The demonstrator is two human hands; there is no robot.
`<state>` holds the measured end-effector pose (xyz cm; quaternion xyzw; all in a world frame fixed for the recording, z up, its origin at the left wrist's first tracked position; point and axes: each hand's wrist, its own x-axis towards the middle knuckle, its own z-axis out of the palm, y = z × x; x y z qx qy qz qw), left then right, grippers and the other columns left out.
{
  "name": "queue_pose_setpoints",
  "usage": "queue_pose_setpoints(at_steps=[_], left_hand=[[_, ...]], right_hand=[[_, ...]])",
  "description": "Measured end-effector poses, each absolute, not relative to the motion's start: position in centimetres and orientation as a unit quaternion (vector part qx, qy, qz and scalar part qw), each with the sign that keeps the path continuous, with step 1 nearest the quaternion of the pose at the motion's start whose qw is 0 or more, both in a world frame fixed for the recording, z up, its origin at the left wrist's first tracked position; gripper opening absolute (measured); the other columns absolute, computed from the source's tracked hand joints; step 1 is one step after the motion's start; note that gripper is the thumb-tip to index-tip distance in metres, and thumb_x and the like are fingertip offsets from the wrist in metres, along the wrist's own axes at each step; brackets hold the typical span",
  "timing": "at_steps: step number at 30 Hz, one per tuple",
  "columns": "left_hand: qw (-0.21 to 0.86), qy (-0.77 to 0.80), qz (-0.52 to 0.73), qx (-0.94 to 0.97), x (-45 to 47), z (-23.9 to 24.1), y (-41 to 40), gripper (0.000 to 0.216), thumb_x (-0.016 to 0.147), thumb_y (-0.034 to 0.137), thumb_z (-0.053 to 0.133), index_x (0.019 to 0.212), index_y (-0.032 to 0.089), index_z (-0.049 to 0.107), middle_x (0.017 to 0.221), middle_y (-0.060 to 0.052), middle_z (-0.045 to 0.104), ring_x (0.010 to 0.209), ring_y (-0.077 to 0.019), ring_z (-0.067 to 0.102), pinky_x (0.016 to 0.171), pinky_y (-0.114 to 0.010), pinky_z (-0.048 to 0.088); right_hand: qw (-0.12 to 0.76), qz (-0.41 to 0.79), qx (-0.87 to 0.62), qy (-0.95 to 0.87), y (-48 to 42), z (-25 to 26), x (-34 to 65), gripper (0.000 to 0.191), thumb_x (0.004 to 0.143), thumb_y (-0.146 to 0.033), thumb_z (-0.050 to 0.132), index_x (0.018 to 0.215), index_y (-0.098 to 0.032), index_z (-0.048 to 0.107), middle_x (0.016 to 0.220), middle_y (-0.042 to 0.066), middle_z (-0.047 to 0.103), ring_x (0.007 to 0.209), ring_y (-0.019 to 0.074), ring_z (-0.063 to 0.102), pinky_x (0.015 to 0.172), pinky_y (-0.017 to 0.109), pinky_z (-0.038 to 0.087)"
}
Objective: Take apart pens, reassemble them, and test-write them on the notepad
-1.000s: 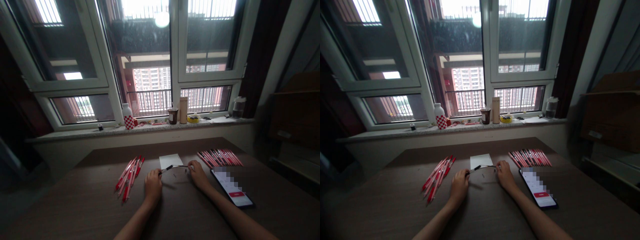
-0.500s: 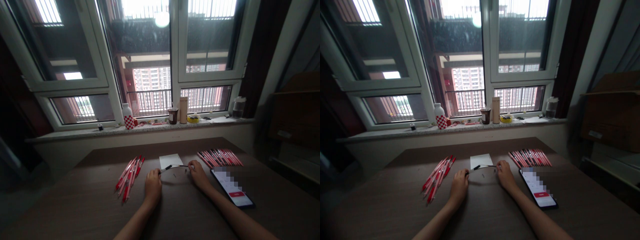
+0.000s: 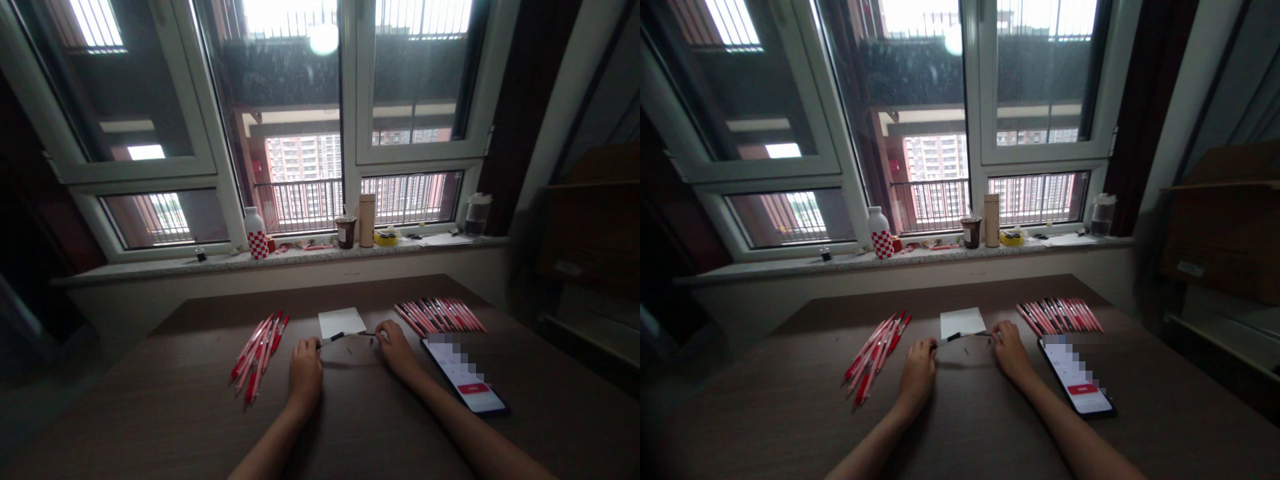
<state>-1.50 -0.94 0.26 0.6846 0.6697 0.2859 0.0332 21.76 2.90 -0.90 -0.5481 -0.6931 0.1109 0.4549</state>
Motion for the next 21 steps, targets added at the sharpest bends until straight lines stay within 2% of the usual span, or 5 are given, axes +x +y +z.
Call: queue_pose_setpoints(at_steps=[14,21], left_hand=[[0.034,0.655,0.301,0.693,-1.49,0.34,-1.01,0.029,0.085,0.010,0.040,0.104,0.019,0.060,0.099,-0.007,0.057,0.100,-0.0196,0.050,0.087,-0.030,0.039],[0.059,0.603,0.356,0.712,-1.49,-0.04,-0.72,0.026,0.085,0.013,0.042,0.102,0.020,0.061,0.100,-0.006,0.058,0.099,-0.0197,0.050,0.089,-0.032,0.040]], right_hand=[[0.425,0.119,-0.532,-0.722,2.81,-1.04,21.68,0.010,0.082,-0.019,0.044,0.079,-0.021,0.053,0.090,0.006,0.058,0.094,0.0230,0.050,0.088,0.036,0.040],[0.427,0.125,-0.482,-0.755,2.73,-1.22,21.31,0.011,0.087,-0.021,0.045,0.085,-0.021,0.055,0.094,0.006,0.057,0.098,0.0222,0.049,0.091,0.037,0.040]])
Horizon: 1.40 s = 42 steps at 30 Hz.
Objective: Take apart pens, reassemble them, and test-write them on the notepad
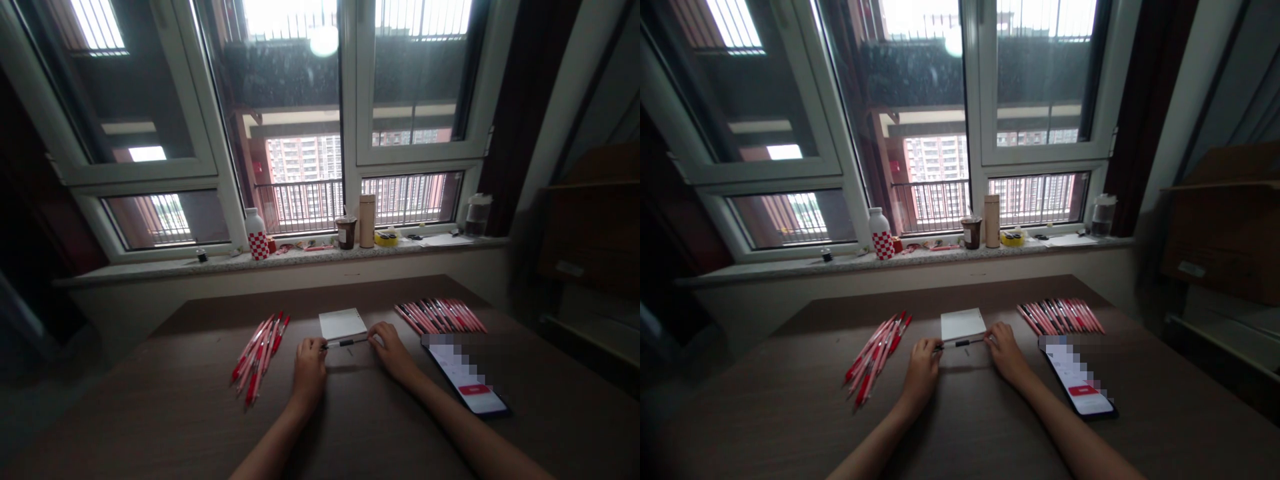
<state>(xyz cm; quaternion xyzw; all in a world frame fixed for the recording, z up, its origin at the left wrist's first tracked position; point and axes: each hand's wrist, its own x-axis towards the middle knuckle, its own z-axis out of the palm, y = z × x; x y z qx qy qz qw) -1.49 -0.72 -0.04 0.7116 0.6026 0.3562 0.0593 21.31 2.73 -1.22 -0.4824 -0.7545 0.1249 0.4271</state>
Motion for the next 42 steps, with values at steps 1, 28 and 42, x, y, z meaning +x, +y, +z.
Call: queue_pose_setpoints(at_steps=[1,28,42], left_hand=[[0.064,0.595,0.363,0.714,-1.47,-0.04,-0.71,0.026,0.085,0.013,0.043,0.102,0.020,0.061,0.100,-0.006,0.058,0.099,-0.0198,0.050,0.089,-0.032,0.040],[0.081,0.566,0.376,0.730,-1.35,0.06,-0.74,0.022,0.085,0.019,0.048,0.101,0.023,0.063,0.099,-0.004,0.061,0.099,-0.0200,0.052,0.091,-0.035,0.039],[0.076,0.563,0.362,0.739,-1.37,0.29,-0.94,0.023,0.085,0.021,0.048,0.101,0.024,0.064,0.099,-0.004,0.062,0.098,-0.0204,0.053,0.091,-0.036,0.039]], right_hand=[[0.429,0.127,-0.475,-0.758,2.73,-1.23,21.26,0.010,0.087,-0.022,0.045,0.086,-0.021,0.055,0.094,0.006,0.057,0.098,0.0225,0.049,0.091,0.038,0.040],[0.444,0.132,-0.444,-0.767,2.51,-1.15,20.99,0.010,0.088,-0.022,0.047,0.088,-0.022,0.058,0.096,0.006,0.056,0.099,0.0230,0.049,0.089,0.039,0.041],[0.442,0.140,-0.424,-0.777,1.95,-0.50,20.59,0.011,0.089,-0.021,0.047,0.089,-0.022,0.058,0.095,0.006,0.056,0.097,0.0218,0.050,0.088,0.037,0.042]])
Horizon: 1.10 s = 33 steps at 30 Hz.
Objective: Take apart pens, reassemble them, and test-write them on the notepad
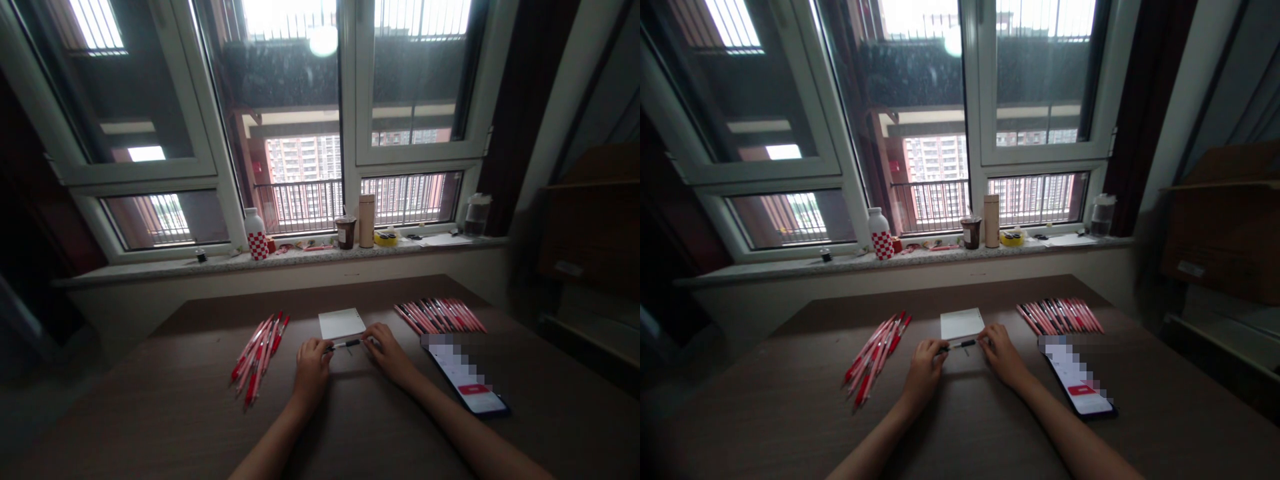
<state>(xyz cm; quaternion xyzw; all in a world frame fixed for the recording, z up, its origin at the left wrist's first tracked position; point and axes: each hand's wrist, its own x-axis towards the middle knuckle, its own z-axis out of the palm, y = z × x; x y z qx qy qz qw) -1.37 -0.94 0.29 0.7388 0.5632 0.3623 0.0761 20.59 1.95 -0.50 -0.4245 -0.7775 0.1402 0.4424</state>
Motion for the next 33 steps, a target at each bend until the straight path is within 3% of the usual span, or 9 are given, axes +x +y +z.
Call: queue_pose_setpoints(at_steps=[5,10,18,25,33], left_hand=[[0.066,0.576,0.353,0.734,-1.4,0.2,-0.9,0.023,0.086,0.022,0.047,0.101,0.025,0.063,0.100,-0.004,0.062,0.098,-0.0201,0.052,0.092,-0.036,0.037],[0.053,0.599,0.344,0.721,-1.4,0.3,-0.9,0.024,0.087,0.021,0.045,0.102,0.024,0.063,0.101,-0.004,0.063,0.098,-0.0199,0.052,0.091,-0.035,0.036],[0.003,0.647,0.314,0.694,-1.4,0.8,-1.4,0.023,0.087,0.023,0.045,0.102,0.023,0.063,0.100,-0.005,0.064,0.098,-0.0211,0.052,0.091,-0.036,0.033],[-0.018,0.664,0.302,0.684,-1.4,0.5,-1.4,0.023,0.087,0.023,0.046,0.101,0.025,0.063,0.099,-0.004,0.064,0.099,-0.0212,0.052,0.092,-0.036,0.031],[-0.011,0.667,0.294,0.685,-1.3,0.8,-1.5,0.023,0.088,0.024,0.045,0.101,0.024,0.064,0.099,-0.004,0.064,0.099,-0.0213,0.052,0.091,-0.035,0.031]], right_hand=[[0.438,0.142,-0.431,-0.776,1.9,-0.5,20.5,0.013,0.089,-0.022,0.048,0.093,-0.022,0.060,0.097,0.006,0.056,0.098,0.0218,0.051,0.088,0.037,0.043],[0.439,0.140,-0.444,-0.768,1.9,-0.5,20.4,0.026,0.087,-0.023,0.051,0.112,-0.021,0.057,0.104,0.008,0.056,0.103,0.0227,0.050,0.093,0.038,0.042],[0.397,0.086,-0.468,-0.785,1.4,-0.6,20.1,0.011,0.080,-0.018,0.058,0.088,-0.022,0.065,0.099,0.007,0.055,0.099,0.0228,0.050,0.089,0.038,0.043],[0.346,0.045,-0.428,-0.834,1.0,-0.6,19.6,0.025,0.081,-0.018,0.060,0.101,-0.031,0.069,0.110,0.007,0.052,0.106,0.0237,0.047,0.091,0.041,0.040],[0.331,0.014,-0.436,-0.837,1.4,-1.1,19.6,0.021,0.083,-0.025,0.062,0.098,-0.036,0.071,0.112,0.007,0.053,0.107,0.0249,0.046,0.091,0.043,0.039]])
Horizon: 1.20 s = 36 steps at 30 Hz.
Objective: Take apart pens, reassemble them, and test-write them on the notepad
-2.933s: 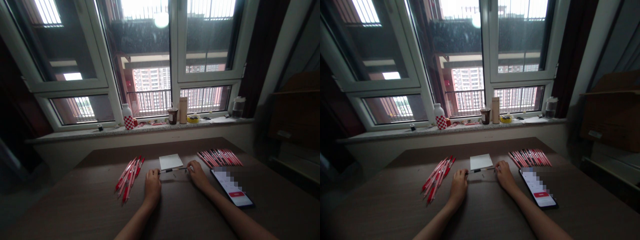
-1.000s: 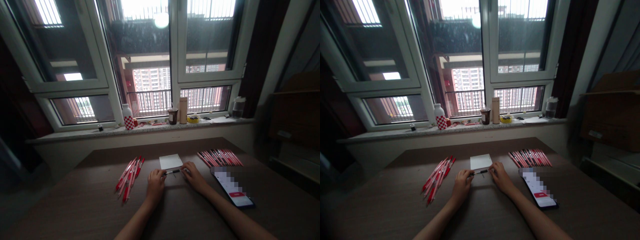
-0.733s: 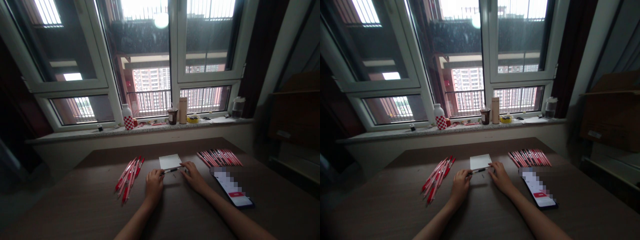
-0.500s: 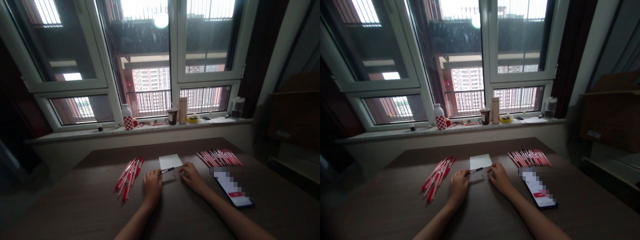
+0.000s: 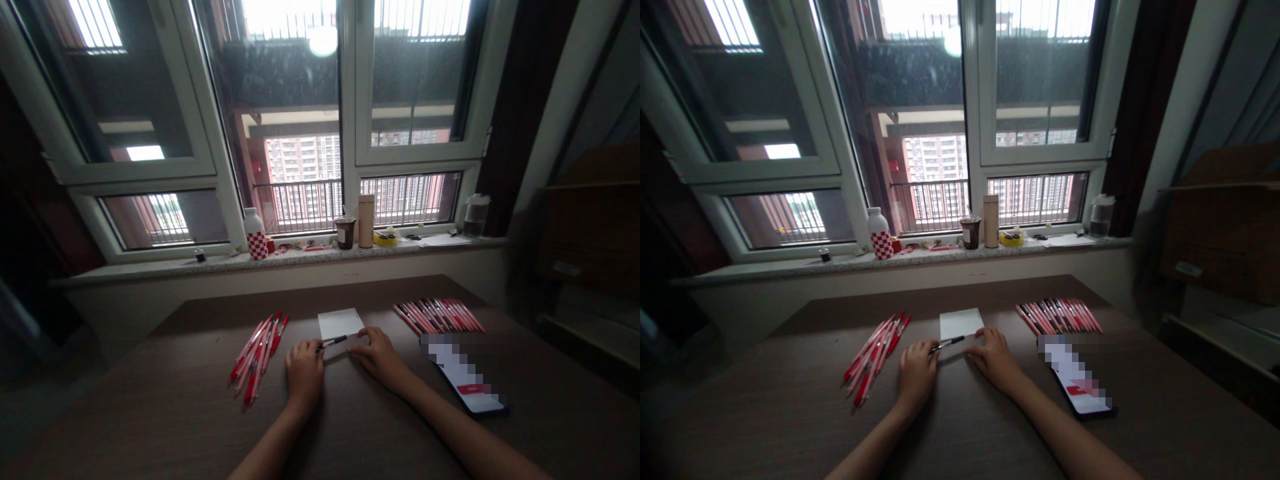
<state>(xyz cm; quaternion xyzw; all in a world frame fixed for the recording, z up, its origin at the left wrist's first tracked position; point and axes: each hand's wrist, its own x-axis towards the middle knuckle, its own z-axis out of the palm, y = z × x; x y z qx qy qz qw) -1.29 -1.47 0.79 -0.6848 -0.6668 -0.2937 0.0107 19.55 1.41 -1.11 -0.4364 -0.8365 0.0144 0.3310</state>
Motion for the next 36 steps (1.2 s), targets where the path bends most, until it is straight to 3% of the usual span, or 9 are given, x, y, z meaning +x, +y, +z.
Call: queue_pose_setpoints(at_steps=[4,10,21,27,36], left_hand=[[0.009,-0.671,-0.294,-0.681,-1.21,0.92,-1.56,0.023,0.087,0.024,0.046,0.101,0.024,0.064,0.099,-0.004,0.064,0.099,-0.0218,0.052,0.091,-0.036,0.032],[0.006,-0.667,-0.295,-0.684,-1.27,0.86,-1.50,0.023,0.087,0.024,0.045,0.101,0.024,0.063,0.099,-0.004,0.064,0.099,-0.0211,0.052,0.091,-0.035,0.032],[0.006,-0.662,-0.300,-0.686,-1.30,0.73,-1.40,0.023,0.087,0.024,0.045,0.101,0.024,0.064,0.099,-0.004,0.064,0.098,-0.0214,0.052,0.091,-0.035,0.032],[0.004,-0.662,-0.300,-0.687,-1.33,0.71,-1.37,0.022,0.087,0.024,0.046,0.100,0.025,0.064,0.099,-0.004,0.064,0.099,-0.0215,0.052,0.091,-0.035,0.033],[0.001,-0.658,-0.310,-0.686,-1.29,0.72,-1.32,0.022,0.087,0.023,0.047,0.100,0.024,0.064,0.099,-0.004,0.064,0.099,-0.0217,0.052,0.092,-0.036,0.032]], right_hand=[[0.333,0.006,-0.441,-0.834,1.49,-1.22,19.58,0.016,0.083,-0.027,0.062,0.093,-0.034,0.073,0.111,0.007,0.054,0.106,0.0249,0.047,0.091,0.042,0.039],[0.323,0.010,-0.444,-0.836,1.36,-1.16,19.45,0.023,0.084,-0.028,0.061,0.103,-0.037,0.069,0.114,0.006,0.054,0.109,0.0253,0.046,0.093,0.045,0.038],[0.328,0.019,-0.454,-0.829,1.54,-1.00,19.67,0.013,0.082,-0.031,0.064,0.089,-0.036,0.074,0.108,0.006,0.058,0.106,0.0257,0.046,0.089,0.044,0.040],[0.329,0.021,-0.475,-0.816,1.60,-1.02,19.75,0.025,0.075,-0.030,0.071,0.100,-0.033,0.070,0.108,0.006,0.058,0.105,0.0265,0.046,0.091,0.044,0.039],[0.325,0.002,-0.495,-0.805,1.84,-0.83,19.45,0.009,0.074,-0.031,0.072,0.083,-0.029,0.072,0.106,0.005,0.058,0.106,0.0272,0.045,0.093,0.045,0.037]])
